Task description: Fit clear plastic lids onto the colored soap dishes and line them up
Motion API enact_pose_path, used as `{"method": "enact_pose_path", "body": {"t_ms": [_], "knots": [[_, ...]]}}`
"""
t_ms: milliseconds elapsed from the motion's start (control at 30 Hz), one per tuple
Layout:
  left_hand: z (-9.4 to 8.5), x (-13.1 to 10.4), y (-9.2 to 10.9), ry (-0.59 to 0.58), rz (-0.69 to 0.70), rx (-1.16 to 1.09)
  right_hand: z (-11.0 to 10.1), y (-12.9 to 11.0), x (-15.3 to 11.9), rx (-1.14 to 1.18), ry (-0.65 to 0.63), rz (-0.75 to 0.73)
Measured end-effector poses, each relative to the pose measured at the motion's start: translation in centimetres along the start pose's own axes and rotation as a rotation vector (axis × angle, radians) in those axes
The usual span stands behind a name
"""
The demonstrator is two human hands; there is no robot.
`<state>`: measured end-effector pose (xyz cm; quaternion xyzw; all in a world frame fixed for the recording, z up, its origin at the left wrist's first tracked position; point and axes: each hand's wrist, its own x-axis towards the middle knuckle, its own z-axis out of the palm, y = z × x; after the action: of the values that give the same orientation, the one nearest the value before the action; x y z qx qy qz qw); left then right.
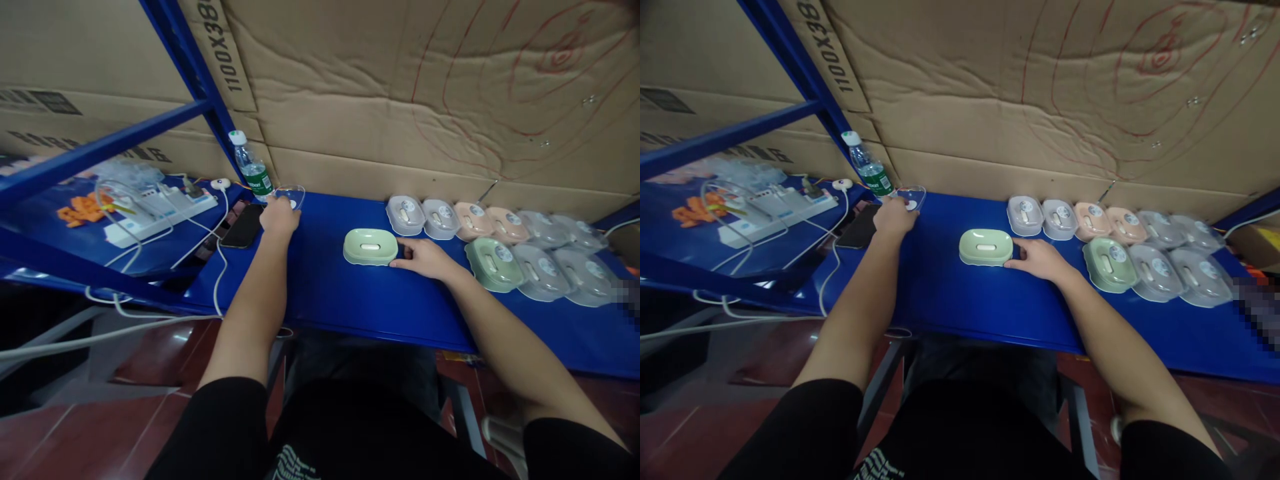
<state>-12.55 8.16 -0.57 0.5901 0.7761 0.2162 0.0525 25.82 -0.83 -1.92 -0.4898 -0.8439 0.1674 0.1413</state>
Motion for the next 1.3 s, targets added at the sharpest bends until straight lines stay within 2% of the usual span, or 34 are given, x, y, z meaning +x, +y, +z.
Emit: {"method": "enact_pose_path", "body": {"t_ms": [67, 133, 300, 433, 500, 567, 700, 833, 900, 967, 1100, 1300], "knots": [[0.1, 0.5, -0.7, -0.064, -0.037, 0.024, 0.0, 0.1, 0.0, -0.006, 0.002, -0.011], [0.2, 0.3, -0.5, -0.096, -0.009, 0.022, 0.1, 0.1, -0.1, -0.015, 0.006, -0.018], [-0.6, -1.6, 2.1, 0.004, 0.168, -0.073, 0.0, -0.1, -0.2, -0.033, 0.009, -0.012], [-1.2, -3.3, 4.3, 0.039, 0.352, -0.397, 0.0, -0.2, -0.2, -0.029, 0.006, 0.002], [-1.2, -4.0, 5.2, -0.017, 0.441, -0.627, 0.1, -0.1, -0.3, -0.002, 0.041, 0.018], [-1.1, -4.9, 6.0, -0.107, 0.514, -0.792, 0.2, 0.0, -0.3, 0.040, 0.133, 0.033], [-0.8, -6.5, 7.4, -0.275, 0.579, -0.902, 0.2, 0.1, -0.4, 0.111, 0.379, 0.036], [0.0, -7.5, 8.4, -0.421, 0.574, -0.968, 0.2, -0.3, -0.6, 0.119, 0.423, -0.013], [0.4, -7.7, 8.6, -0.417, 0.572, -0.950, 0.3, -0.5, -0.6, 0.110, 0.426, -0.037], [0.5, -7.7, 8.6, -0.364, 0.578, -0.865, 0.5, -0.5, -0.6, 0.111, 0.439, -0.043], [0.0, -7.7, 8.3, -0.208, 0.609, -0.533, 0.9, -0.4, -0.5, 0.146, 0.427, -0.035], [-0.2, -7.8, 8.2, -0.293, 0.542, -0.190, 1.3, -0.2, -0.3, 0.184, 0.356, 0.022]]}}
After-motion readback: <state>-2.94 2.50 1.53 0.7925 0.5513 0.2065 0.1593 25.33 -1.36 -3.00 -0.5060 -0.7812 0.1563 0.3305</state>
